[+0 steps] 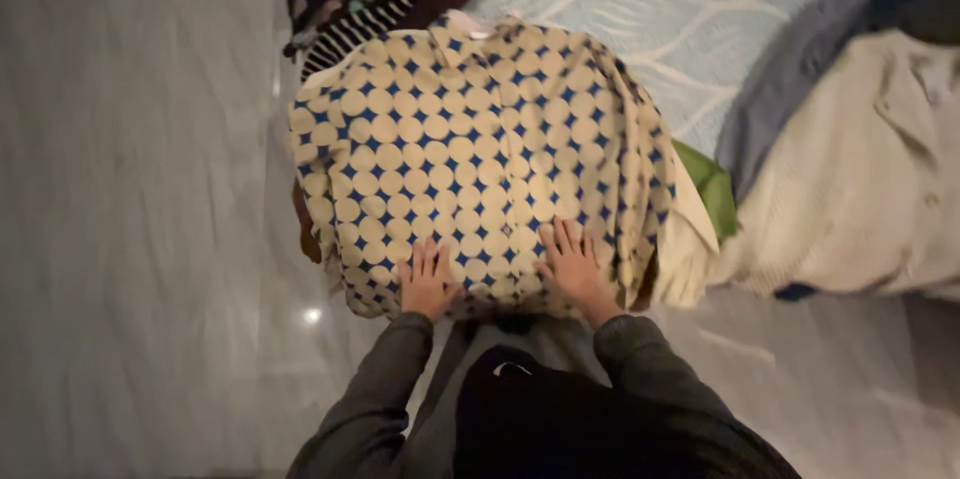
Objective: The person picks up various shirts and a cardigan from a bed, shakes them out, buttons or unbuttons some of the garments by hand, and arranges them into separate piles on the bedspread.
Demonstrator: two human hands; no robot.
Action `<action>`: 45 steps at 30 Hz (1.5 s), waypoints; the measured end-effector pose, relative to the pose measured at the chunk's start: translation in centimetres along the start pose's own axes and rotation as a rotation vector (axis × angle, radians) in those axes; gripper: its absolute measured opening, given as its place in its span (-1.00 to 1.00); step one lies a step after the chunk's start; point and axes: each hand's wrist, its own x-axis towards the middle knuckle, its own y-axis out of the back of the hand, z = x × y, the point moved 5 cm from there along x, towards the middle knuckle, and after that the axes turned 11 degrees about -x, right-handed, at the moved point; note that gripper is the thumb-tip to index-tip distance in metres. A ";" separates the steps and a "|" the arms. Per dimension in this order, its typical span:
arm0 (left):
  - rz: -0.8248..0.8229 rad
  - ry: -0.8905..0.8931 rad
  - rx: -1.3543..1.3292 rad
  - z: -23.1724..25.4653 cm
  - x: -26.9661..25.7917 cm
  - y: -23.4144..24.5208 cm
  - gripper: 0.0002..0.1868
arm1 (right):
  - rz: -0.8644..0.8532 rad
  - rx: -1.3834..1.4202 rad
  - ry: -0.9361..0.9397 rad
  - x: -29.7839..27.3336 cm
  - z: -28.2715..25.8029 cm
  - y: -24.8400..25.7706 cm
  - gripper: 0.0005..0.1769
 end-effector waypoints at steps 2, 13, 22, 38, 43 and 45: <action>-0.176 0.071 0.036 -0.4 -2.1 -0.8 0.02 | 0.001 0.032 -0.074 -3.6 -0.7 -0.4 -0.11; -1.031 0.062 0.085 6.2 -2.0 -7.1 -0.36 | 0.008 0.478 -0.580 -26.4 6.3 -4.4 -0.17; -0.946 -0.167 -0.186 31.9 10.2 -16.0 -0.40 | -0.211 0.633 -1.078 -42.9 25.9 -4.0 -0.03; -0.863 0.034 -1.046 65.6 29.5 -29.6 -0.56 | 0.195 0.828 -1.514 -48.1 56.3 -4.4 -0.35; -0.784 0.285 -1.369 71.4 39.0 -31.6 -0.48 | 0.543 0.666 -1.152 -36.6 68.7 -2.4 -0.53; -0.745 0.367 -1.449 73.3 41.8 -32.3 -0.45 | 0.565 0.680 -1.047 -30.7 74.3 -1.6 -0.54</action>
